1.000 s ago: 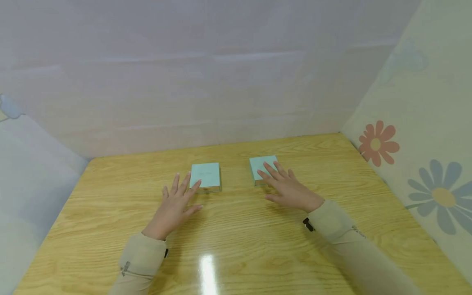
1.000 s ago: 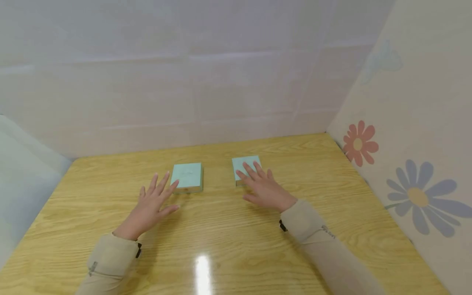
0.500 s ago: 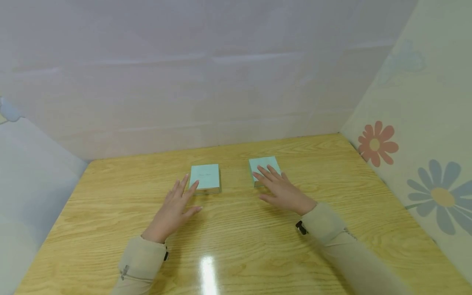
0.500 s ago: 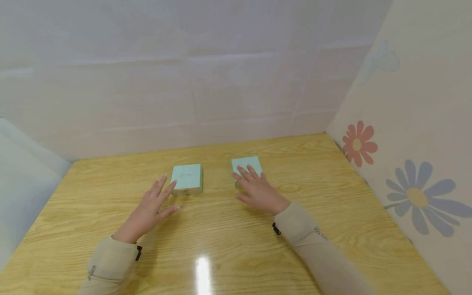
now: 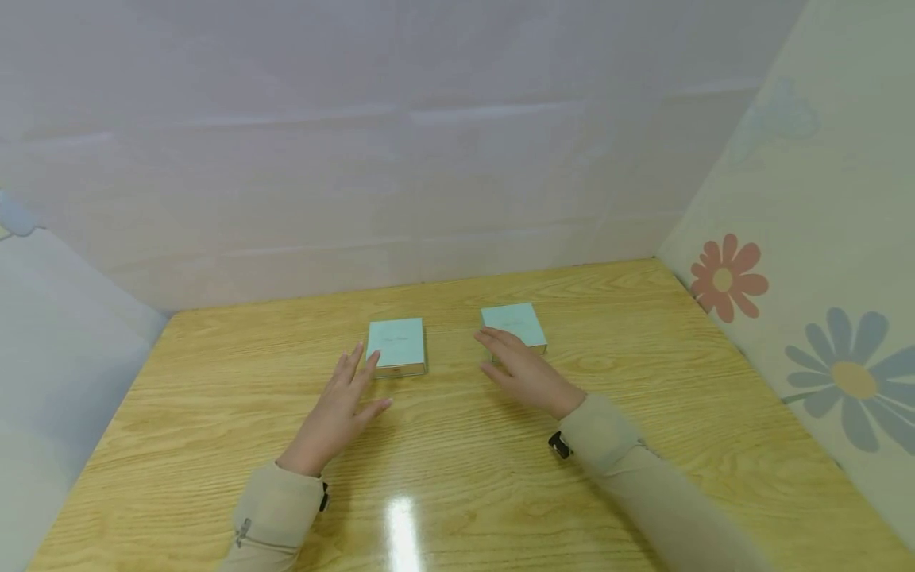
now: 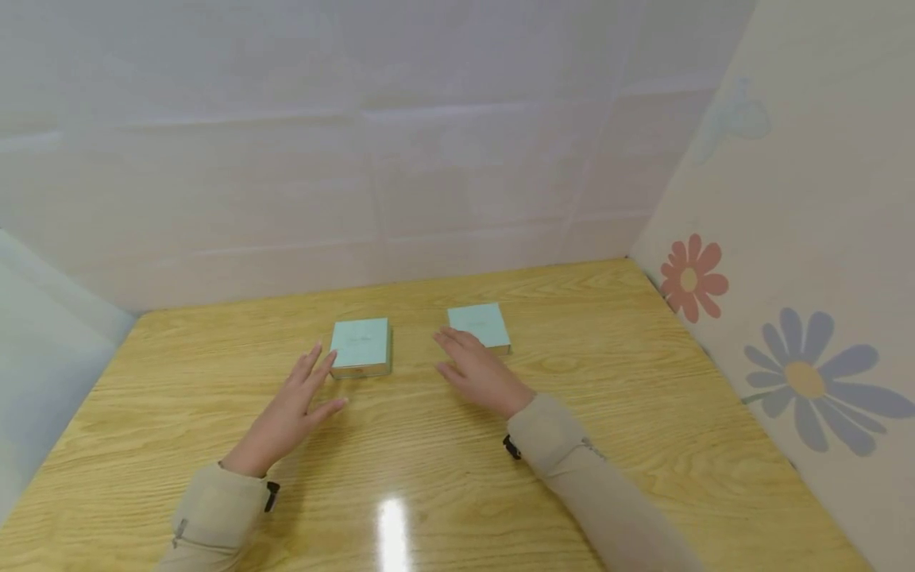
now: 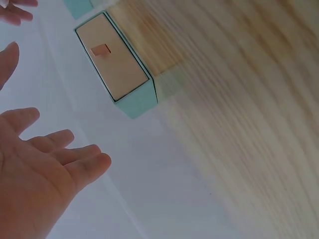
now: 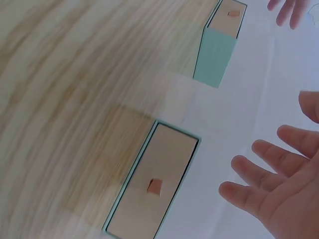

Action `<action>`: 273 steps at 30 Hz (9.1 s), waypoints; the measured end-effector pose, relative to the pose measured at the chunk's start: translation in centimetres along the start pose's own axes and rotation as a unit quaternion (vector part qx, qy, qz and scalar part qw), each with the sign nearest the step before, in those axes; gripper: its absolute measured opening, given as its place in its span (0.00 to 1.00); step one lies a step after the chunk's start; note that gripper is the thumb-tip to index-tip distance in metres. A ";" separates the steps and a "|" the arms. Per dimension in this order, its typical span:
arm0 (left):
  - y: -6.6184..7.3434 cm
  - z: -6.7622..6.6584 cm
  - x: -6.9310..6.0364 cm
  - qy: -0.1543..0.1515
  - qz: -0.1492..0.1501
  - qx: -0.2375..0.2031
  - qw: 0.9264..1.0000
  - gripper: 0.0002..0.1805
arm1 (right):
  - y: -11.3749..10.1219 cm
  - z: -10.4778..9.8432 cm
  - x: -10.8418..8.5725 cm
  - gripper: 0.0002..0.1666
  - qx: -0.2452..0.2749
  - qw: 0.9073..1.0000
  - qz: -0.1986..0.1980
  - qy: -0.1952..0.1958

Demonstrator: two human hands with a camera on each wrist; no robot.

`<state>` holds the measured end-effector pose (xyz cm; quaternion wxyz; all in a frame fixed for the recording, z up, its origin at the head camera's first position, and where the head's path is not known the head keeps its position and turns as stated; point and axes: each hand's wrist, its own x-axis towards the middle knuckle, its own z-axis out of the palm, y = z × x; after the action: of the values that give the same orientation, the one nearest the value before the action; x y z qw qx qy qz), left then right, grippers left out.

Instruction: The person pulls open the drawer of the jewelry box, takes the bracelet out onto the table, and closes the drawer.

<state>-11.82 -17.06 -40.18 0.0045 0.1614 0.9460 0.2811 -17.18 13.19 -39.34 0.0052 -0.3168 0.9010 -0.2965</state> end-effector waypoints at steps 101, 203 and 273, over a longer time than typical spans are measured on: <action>-0.6 0.1 0.0 0.004 -0.057 -0.081 0.995 0.36 | -4.6 8.6 12.0 0.31 0.002 0.976 0.216 0.031; 0.5 2.7 4.1 0.032 -0.270 -0.399 0.875 0.17 | -2.3 6.4 11.9 0.30 -0.082 0.988 0.070 -0.110; -1.7 4.3 6.3 -0.025 -0.306 -0.570 0.762 0.13 | -2.7 6.8 12.4 0.30 -0.088 0.985 0.088 -0.116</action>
<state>-17.88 -14.18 -44.24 0.2049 -0.1622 0.6097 0.7483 -24.25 0.75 -41.27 0.1077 -0.2680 0.9411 -0.1758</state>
